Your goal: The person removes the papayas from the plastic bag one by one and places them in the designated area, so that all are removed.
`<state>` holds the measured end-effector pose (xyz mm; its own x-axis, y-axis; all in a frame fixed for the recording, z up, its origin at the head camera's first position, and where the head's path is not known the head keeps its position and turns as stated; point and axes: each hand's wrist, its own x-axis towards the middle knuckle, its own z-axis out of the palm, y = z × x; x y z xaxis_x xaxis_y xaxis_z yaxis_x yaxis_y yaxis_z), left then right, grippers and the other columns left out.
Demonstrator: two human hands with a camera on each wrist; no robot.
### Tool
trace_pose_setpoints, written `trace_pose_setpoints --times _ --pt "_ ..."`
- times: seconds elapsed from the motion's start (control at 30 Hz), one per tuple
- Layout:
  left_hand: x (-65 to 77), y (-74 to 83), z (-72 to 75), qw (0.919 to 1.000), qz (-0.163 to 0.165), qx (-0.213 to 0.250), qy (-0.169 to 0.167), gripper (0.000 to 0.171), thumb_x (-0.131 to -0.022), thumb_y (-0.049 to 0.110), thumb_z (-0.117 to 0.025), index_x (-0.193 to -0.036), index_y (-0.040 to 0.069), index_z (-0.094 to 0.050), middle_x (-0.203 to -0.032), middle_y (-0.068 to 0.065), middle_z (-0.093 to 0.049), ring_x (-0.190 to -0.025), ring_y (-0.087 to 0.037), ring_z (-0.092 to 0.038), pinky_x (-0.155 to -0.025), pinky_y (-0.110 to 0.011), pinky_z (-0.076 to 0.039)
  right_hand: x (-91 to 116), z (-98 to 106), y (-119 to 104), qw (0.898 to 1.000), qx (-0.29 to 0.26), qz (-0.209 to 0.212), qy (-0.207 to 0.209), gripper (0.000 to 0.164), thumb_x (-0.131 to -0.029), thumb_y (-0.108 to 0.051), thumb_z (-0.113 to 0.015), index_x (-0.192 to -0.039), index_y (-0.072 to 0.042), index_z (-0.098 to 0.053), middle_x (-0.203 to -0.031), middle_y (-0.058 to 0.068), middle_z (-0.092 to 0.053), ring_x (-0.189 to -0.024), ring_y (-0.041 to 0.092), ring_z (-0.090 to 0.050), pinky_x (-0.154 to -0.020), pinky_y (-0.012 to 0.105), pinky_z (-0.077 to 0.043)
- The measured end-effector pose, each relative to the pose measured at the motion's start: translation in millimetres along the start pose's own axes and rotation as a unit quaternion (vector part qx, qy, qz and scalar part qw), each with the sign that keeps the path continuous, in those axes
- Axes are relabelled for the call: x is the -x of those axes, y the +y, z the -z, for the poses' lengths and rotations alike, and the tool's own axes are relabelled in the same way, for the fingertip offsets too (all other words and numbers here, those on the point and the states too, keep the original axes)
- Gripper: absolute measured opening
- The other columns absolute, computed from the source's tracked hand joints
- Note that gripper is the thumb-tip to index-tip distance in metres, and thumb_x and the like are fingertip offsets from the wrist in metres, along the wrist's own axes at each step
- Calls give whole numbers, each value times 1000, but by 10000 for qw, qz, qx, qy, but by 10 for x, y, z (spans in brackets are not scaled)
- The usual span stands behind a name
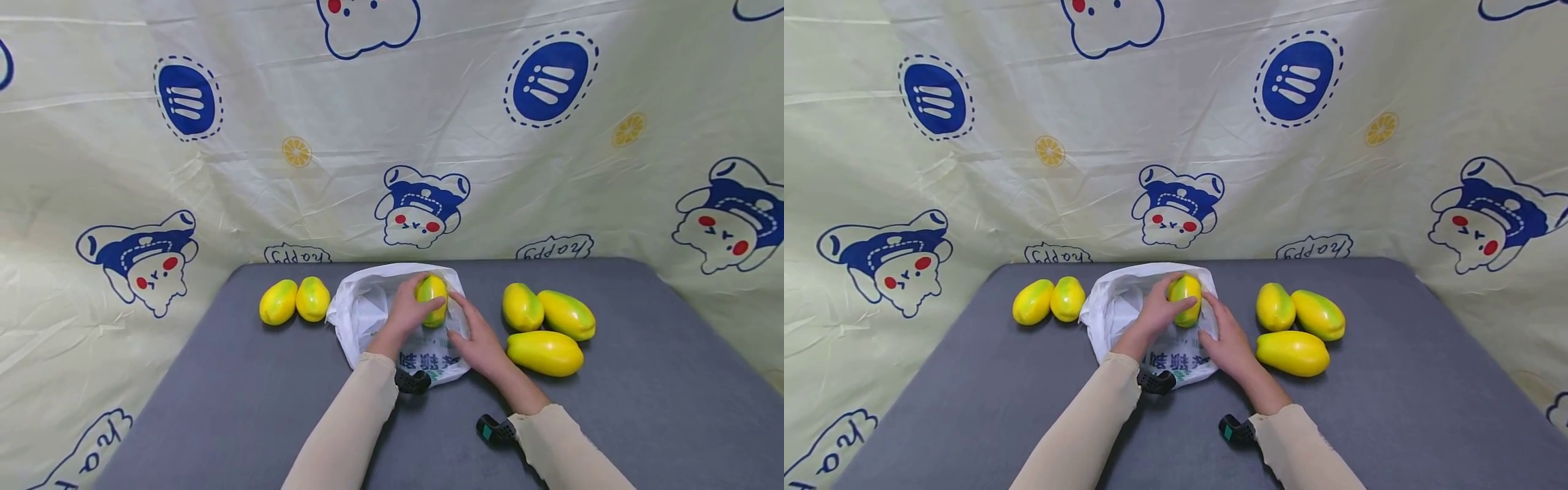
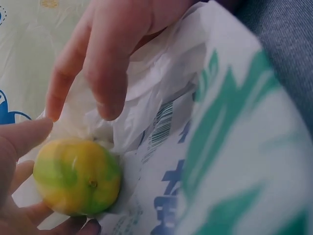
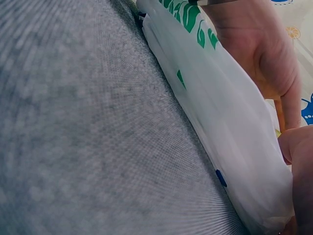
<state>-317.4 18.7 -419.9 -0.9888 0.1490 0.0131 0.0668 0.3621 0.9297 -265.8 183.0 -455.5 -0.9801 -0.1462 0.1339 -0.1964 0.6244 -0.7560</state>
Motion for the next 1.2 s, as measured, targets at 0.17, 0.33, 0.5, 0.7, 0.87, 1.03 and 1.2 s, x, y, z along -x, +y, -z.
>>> trace_pose_setpoints --times 0.17,0.33,0.5,0.7,0.87,1.03,1.2 --pt "5 15 -51 9991 218 -196 307 64 -88 23 -75 -145 24 -47 -146 -10 -48 -120 -29 -52 -102 -47 -51 -6 -3 -9 10000 -17 74 -3 74 -95 -15 -58 -158 -29 -23 -165 15 -24 -149 42 -28 -116 67 -26" --pt "16 34 -73 9969 335 -447 559 65 -86 21 -78 -143 25 -47 -141 -12 -50 -118 -30 -55 -100 -48 -52 -17 -1 -14 9999 -8 122 -7 74 -95 -15 -58 -158 -29 -23 -165 15 -25 -148 43 -29 -116 67 -27" --pt "34 36 -84 9973 327 -261 597 66 -83 14 -78 -141 22 -48 -143 -13 -49 -117 -30 -55 -98 -47 -53 -9 0 -4 9997 2 220 74 74 -94 -15 -59 -158 -27 -24 -164 17 -26 -148 43 -30 -116 67 -27" --pt "100 27 -107 9970 323 -220 675 66 -80 11 -77 -138 22 -48 -142 -14 -47 -115 -30 -54 -94 -46 -53 16 -27 25 9995 -45 291 114 73 -94 -14 -59 -158 -25 -26 -163 18 -28 -147 43 -31 -116 67 -28" --pt "143 58 -90 9969 335 -27 716 66 -80 10 -76 -138 24 -48 -143 -13 -45 -114 -30 -52 -91 -44 -53 15 -27 41 9993 -54 343 123 73 -94 -12 -59 -158 -25 -25 -162 20 -28 -146 45 -32 -115 68 -29" --pt "193 127 -24 9977 224 85 629 67 -81 10 -75 -140 26 -47 -144 -12 -43 -116 -29 -51 -92 -45 -53 -5 -10 31 9995 -50 279 140 73 -94 -14 -59 -158 -26 -25 -163 19 -27 -146 44 -33 -114 68 -29" --pt "281 167 103 9987 210 218 407 67 -82 11 -73 -140 28 -47 -147 -11 -40 -118 -31 -49 -93 -46 -52 -15 -14 28 9996 -33 263 119 73 -94 -15 -58 -158 -27 -24 -163 18 -27 -147 43 -32 -115 68 -29"
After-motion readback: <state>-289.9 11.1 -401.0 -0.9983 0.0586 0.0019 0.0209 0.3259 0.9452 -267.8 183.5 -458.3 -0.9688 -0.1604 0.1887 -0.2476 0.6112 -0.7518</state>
